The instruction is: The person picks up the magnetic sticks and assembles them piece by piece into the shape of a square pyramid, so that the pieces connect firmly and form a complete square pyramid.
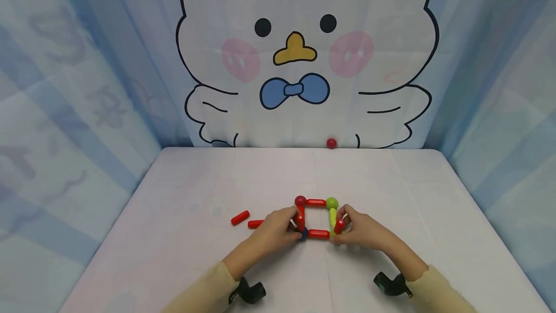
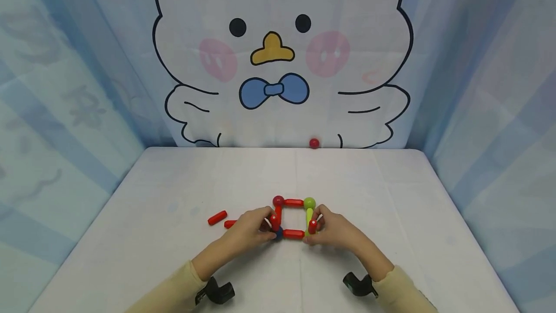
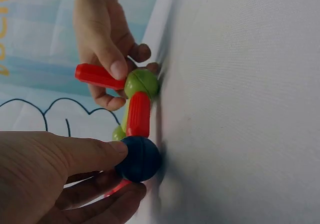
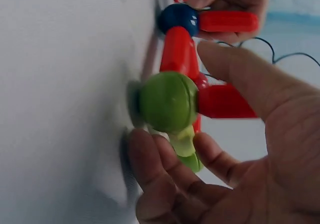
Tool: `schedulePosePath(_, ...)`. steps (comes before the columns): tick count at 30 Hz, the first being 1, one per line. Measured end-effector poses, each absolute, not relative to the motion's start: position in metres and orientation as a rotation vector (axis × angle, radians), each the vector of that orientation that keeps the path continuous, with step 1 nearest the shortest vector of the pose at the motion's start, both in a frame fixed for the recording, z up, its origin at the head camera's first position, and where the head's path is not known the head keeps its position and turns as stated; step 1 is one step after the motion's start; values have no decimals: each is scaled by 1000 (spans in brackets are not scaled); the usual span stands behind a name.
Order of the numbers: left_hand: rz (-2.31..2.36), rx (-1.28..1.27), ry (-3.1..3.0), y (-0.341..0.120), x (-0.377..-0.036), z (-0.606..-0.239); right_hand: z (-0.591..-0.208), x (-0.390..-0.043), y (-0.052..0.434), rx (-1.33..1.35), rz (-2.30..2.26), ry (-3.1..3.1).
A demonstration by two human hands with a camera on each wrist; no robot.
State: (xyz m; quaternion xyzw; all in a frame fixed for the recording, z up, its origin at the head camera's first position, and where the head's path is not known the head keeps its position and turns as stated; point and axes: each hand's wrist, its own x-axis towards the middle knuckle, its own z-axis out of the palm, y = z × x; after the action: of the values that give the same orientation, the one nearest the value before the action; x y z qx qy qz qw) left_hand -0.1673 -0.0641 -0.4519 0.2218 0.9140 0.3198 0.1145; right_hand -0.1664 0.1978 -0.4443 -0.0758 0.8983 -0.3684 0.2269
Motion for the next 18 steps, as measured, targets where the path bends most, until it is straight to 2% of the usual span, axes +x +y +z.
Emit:
schedulePosePath(12,355,506,2901,-100,-176,-433,-446,-165,190,-149,-1020,2558)
schedulePosePath(18,321,489,2855,-117,-179,-438,-446,-167,191,-137,-1006,2563)
